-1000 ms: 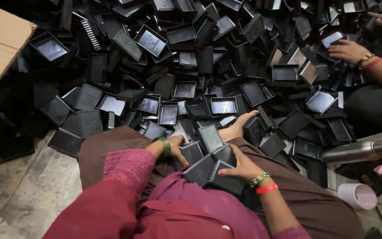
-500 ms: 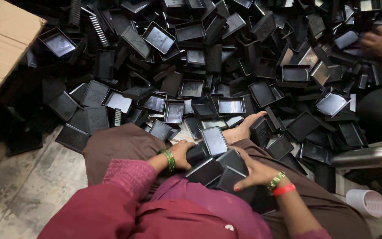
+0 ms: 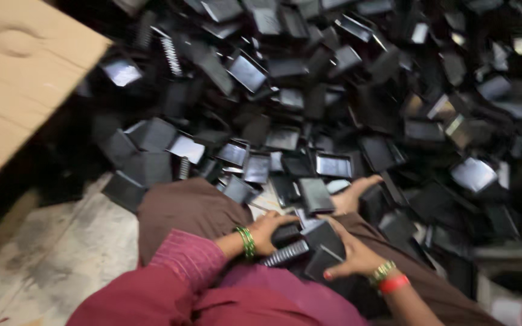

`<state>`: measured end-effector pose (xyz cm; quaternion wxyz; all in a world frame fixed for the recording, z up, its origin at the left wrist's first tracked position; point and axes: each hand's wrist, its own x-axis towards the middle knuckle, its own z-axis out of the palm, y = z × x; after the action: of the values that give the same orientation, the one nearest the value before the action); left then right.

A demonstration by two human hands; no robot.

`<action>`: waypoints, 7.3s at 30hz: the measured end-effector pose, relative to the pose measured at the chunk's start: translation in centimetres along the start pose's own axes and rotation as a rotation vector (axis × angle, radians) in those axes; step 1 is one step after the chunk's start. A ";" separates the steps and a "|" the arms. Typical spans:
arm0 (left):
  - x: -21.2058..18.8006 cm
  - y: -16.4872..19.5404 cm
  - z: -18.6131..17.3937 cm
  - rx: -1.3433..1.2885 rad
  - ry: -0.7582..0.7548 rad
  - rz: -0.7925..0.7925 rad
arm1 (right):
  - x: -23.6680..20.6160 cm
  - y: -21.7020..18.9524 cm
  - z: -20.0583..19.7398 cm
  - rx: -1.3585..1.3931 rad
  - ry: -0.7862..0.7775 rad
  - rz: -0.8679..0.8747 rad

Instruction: The person sits on the floor in front of a large pile of black plastic boxes, picks up individual boxes, turns them over in their hands, and stacks matching boxes together. They occasionally toss stacked boxes aside and reach for more boxes from the pile, while other workers handle boxes nearby.

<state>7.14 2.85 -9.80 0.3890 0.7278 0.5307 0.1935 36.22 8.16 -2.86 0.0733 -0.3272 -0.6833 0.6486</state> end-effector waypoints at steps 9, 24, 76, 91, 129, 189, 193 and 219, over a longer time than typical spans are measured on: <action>-0.6 2.7 -0.6 -0.121 0.236 0.060 | 0.5 4.1 -4.6 -0.399 0.170 -0.301; -7.5 1.5 -15.7 -0.342 0.730 0.077 | 18.2 -22.4 0.4 -0.288 0.008 -0.211; -14.1 -15.3 -18.7 0.293 0.743 -1.221 | -8.9 12.7 0.3 -1.052 0.364 0.389; -13.8 -14.3 -20.4 -0.124 0.759 -1.123 | -5.4 5.2 -4.1 -0.478 0.271 0.364; -30.6 -16.2 -13.0 0.148 0.276 -0.889 | 9.4 5.7 0.9 -0.398 -0.033 0.238; -35.6 -13.6 2.8 0.744 1.255 -1.371 | 24.5 -13.8 -1.8 -0.142 0.101 -0.002; -31.0 -11.2 -2.2 0.620 1.507 -0.833 | 9.1 -3.7 -12.1 0.000 0.570 0.073; 9.0 1.4 1.7 -0.747 0.524 -0.168 | 9.9 6.4 -3.3 -0.529 0.528 -0.017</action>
<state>12.46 10.34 -10.99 0.4918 0.4187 0.5622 0.5165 32.46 15.92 -11.55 0.1653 -0.4850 -0.7876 0.3424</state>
